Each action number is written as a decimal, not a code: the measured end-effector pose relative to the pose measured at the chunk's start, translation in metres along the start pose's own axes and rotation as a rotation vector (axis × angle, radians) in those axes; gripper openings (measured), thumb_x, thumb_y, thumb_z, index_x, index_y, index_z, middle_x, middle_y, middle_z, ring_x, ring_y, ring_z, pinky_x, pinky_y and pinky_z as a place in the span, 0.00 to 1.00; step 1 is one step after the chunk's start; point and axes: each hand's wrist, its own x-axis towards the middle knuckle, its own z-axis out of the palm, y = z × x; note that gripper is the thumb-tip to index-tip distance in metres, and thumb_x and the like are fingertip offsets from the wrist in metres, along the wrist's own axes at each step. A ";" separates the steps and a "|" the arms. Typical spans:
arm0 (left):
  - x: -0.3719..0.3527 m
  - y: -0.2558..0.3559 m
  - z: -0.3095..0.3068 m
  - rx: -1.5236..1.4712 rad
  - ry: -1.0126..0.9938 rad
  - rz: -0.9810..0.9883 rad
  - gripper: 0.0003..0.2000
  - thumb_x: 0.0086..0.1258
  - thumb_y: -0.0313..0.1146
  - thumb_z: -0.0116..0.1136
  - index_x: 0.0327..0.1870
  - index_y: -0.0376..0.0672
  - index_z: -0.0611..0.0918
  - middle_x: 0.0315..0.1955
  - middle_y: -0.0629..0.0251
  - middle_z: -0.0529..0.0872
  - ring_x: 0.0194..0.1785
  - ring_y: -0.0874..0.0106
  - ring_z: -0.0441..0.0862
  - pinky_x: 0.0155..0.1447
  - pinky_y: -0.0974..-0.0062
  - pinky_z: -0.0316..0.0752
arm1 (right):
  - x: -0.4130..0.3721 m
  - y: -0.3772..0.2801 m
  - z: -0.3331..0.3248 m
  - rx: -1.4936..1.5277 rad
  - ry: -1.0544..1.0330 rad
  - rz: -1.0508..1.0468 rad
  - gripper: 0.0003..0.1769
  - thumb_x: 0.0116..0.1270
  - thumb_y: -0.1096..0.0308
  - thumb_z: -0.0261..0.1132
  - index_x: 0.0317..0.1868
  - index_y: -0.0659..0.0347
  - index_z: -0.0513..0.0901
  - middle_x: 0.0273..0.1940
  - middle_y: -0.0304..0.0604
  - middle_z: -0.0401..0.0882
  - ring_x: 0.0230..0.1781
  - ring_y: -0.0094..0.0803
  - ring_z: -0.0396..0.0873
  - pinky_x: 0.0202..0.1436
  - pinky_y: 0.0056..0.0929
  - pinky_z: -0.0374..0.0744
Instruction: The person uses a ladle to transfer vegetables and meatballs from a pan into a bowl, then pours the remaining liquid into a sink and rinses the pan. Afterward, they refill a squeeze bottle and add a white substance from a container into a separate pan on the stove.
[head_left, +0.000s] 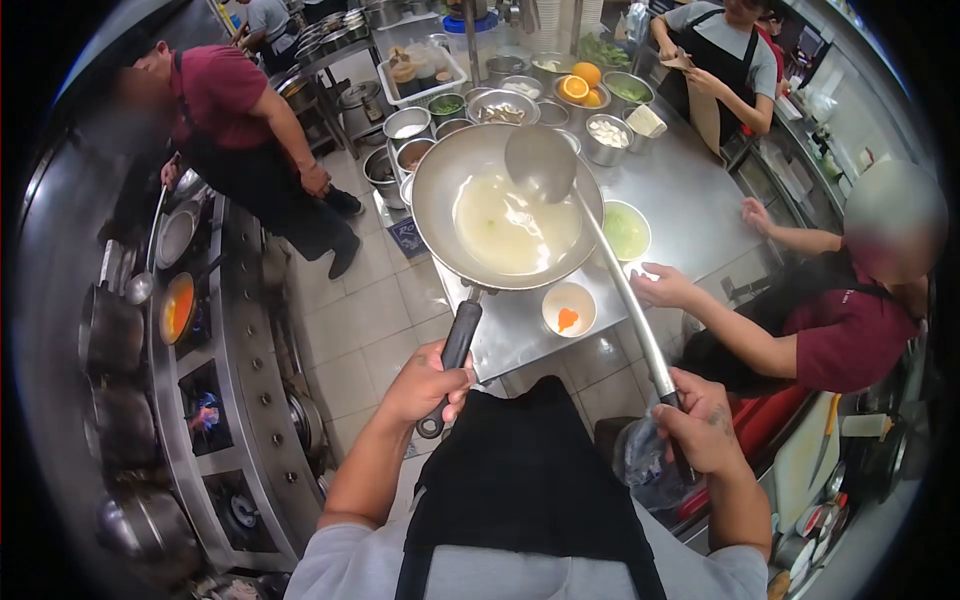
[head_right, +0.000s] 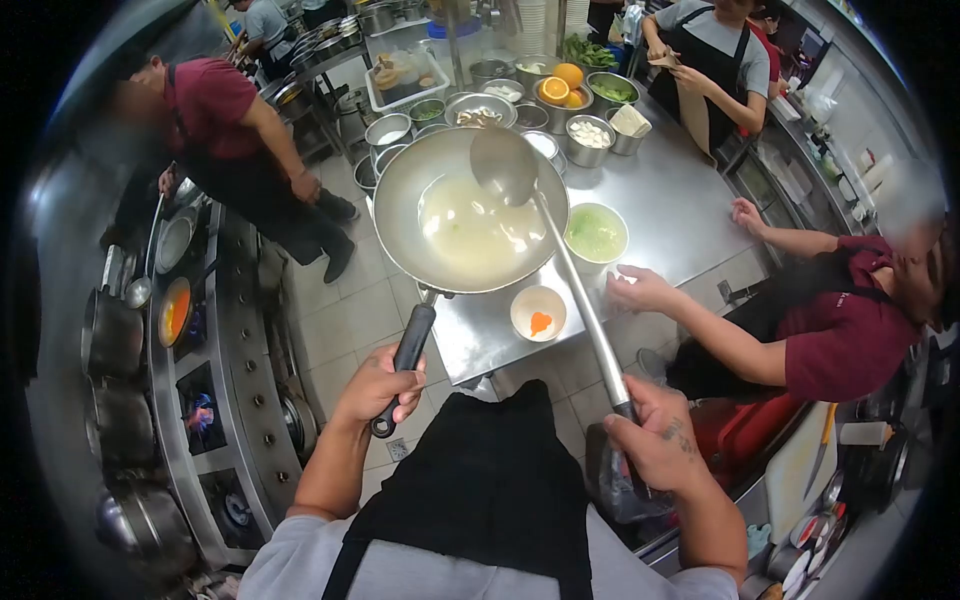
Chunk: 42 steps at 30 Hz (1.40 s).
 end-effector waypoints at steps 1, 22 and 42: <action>0.000 -0.001 0.000 0.010 -0.014 -0.003 0.05 0.64 0.19 0.54 0.34 0.37 0.70 0.15 0.67 0.72 0.10 0.77 0.70 0.14 0.78 0.66 | 0.001 0.002 0.001 -0.018 -0.028 0.003 0.13 0.64 0.74 0.59 0.48 0.71 0.77 0.20 0.35 0.74 0.13 0.18 0.70 0.18 0.19 0.68; -0.008 -0.008 -0.028 0.070 -0.109 -0.028 0.05 0.61 0.21 0.55 0.31 0.38 0.71 0.16 0.68 0.74 0.12 0.76 0.72 0.16 0.78 0.68 | -0.055 -0.031 0.004 1.348 -0.298 -0.020 0.27 0.69 0.75 0.44 0.65 0.86 0.59 0.28 0.55 0.75 0.14 0.39 0.78 0.15 0.34 0.81; -0.088 -0.019 -0.022 -0.089 0.186 0.038 0.05 0.62 0.20 0.54 0.36 0.37 0.72 0.14 0.68 0.71 0.10 0.75 0.69 0.14 0.78 0.63 | -0.019 0.080 -0.038 0.573 0.169 0.039 0.19 0.63 0.75 0.59 0.53 0.76 0.75 0.21 0.43 0.77 0.08 0.29 0.71 0.11 0.23 0.72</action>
